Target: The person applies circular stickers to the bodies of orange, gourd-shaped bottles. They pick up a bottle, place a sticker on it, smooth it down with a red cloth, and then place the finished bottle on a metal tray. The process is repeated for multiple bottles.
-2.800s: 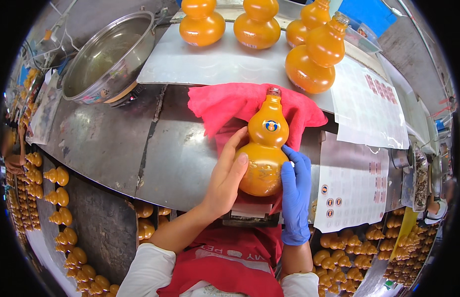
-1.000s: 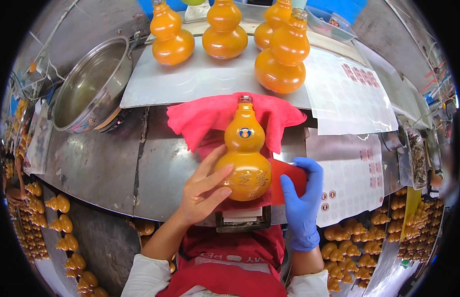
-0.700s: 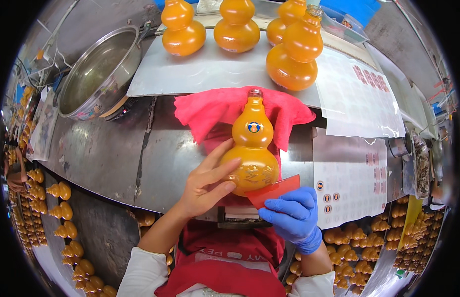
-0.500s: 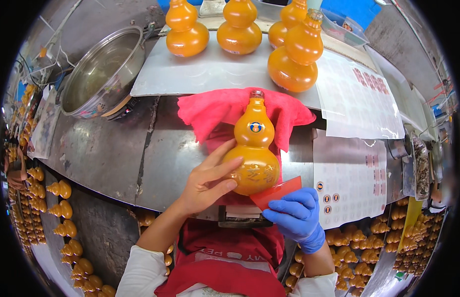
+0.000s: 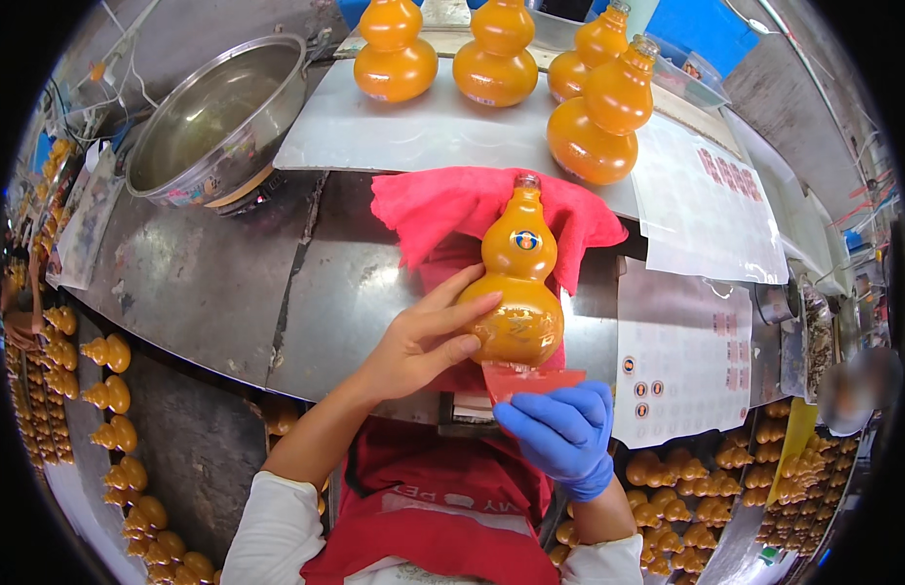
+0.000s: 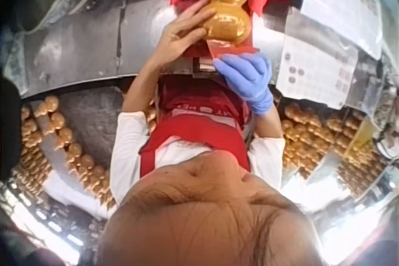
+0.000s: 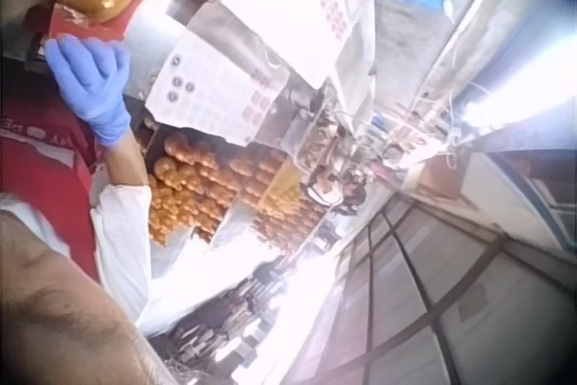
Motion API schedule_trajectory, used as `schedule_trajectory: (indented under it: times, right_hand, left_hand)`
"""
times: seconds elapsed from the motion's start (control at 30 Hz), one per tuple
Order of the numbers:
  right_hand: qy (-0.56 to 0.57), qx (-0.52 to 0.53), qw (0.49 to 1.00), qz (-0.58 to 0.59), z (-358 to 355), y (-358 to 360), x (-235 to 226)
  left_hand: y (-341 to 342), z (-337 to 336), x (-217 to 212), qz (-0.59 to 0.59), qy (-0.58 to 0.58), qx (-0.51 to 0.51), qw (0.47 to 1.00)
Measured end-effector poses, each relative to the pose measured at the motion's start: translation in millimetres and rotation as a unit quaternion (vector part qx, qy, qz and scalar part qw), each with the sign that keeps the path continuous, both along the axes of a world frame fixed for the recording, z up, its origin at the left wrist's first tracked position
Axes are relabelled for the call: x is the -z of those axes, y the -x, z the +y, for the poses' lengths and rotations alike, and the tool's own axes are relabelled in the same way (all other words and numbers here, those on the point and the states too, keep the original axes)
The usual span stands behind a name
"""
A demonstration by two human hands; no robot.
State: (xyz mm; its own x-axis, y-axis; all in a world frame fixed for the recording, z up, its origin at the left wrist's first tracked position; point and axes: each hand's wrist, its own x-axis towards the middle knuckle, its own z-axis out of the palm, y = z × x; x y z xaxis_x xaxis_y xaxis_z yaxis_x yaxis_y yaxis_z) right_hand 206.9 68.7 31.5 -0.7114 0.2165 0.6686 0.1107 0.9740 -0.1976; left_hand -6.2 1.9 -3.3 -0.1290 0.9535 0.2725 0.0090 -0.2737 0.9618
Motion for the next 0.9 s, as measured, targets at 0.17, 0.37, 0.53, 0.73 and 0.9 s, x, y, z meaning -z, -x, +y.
schedule_trajectory:
  times: [0.17, 0.37, 0.53, 0.73, 0.9]
  right_hand:
    - [-0.040, -0.011, 0.999, -0.028, -4.4, 14.0, 9.9]
    - [-0.077, -0.006, 0.995, -0.059, -4.6, 23.5, -20.2]
    - [-0.055, -0.028, 0.997, -0.048, -3.5, 19.4, 1.0]
    - [-0.045, -0.030, 0.998, -0.037, 5.3, 13.8, -7.3]
    - [0.066, -0.001, 0.997, 0.030, 13.4, 1.1, -11.8]
  left_hand:
    - [3.9, 1.2, -5.2, -0.039, 0.022, 0.034, 0.998]
    - [8.4, 1.1, -0.9, -0.047, 0.008, 0.047, 0.998]
    - [6.1, 3.2, -5.8, -0.059, 0.006, 0.049, 0.997]
    - [6.1, 0.7, -2.1, -0.061, 0.012, 0.045, 0.997]
    - [2.6, 2.5, -6.8, -0.066, 0.026, 0.025, 0.997]
